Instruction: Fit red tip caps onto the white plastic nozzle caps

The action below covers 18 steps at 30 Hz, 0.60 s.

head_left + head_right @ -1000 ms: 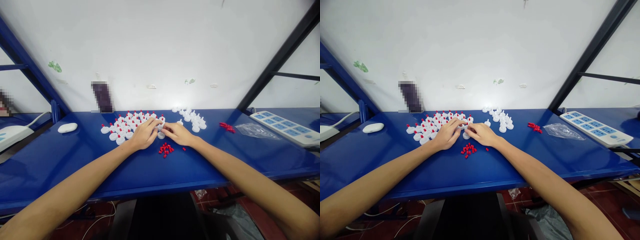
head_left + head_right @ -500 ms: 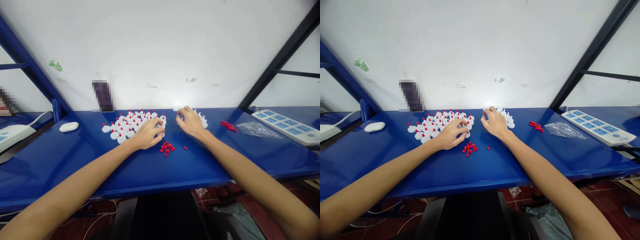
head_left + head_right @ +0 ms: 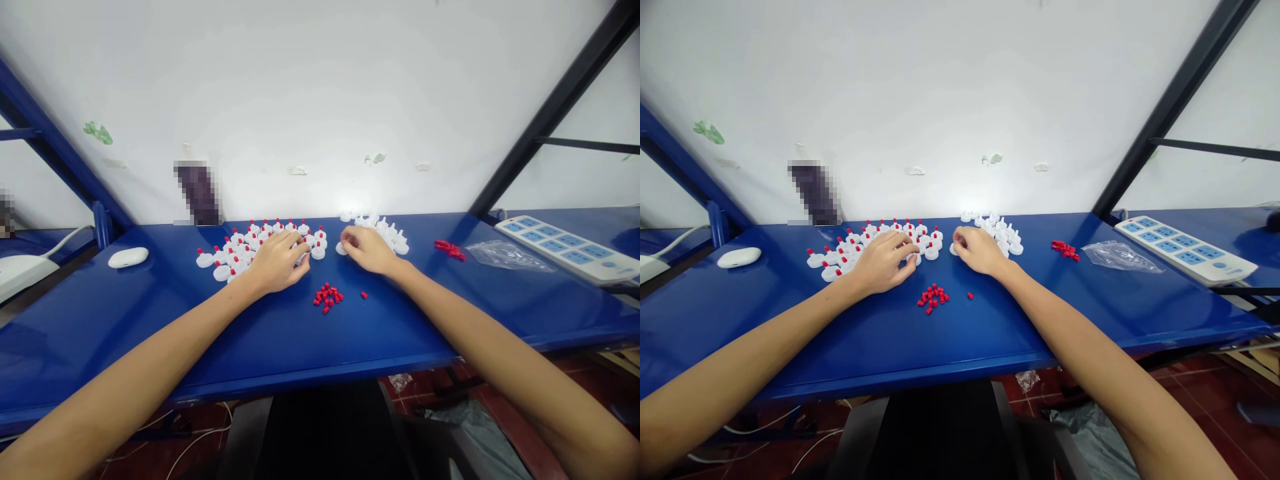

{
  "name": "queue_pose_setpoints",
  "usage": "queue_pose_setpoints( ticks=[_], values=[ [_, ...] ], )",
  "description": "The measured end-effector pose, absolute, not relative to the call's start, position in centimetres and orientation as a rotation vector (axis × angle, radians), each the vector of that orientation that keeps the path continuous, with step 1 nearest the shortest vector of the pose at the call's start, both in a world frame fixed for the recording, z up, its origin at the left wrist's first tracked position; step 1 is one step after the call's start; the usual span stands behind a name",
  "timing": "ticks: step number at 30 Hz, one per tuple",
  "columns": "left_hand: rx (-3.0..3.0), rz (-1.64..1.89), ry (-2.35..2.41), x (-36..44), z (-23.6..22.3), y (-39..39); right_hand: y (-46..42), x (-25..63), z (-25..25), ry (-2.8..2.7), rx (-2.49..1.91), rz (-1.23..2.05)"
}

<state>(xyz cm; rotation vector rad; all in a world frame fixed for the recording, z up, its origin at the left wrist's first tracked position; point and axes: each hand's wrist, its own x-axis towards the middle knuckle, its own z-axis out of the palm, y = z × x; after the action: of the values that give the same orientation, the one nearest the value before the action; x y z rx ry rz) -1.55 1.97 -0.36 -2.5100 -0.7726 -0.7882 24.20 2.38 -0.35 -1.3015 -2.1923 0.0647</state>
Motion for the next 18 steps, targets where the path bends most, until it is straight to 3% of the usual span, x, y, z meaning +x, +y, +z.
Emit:
queue_pose_setpoints(
  ticks=[9,18],
  values=[
    [-2.633,-0.826,-0.731,-0.7,-1.2,1.3,0.1,20.9,0.4,-1.957,-0.862,0.852],
    [-2.712,-0.940,-0.815,-0.9,-1.1,1.4,1.4,22.4,-0.1,-2.060,-1.068,0.846]
  ],
)
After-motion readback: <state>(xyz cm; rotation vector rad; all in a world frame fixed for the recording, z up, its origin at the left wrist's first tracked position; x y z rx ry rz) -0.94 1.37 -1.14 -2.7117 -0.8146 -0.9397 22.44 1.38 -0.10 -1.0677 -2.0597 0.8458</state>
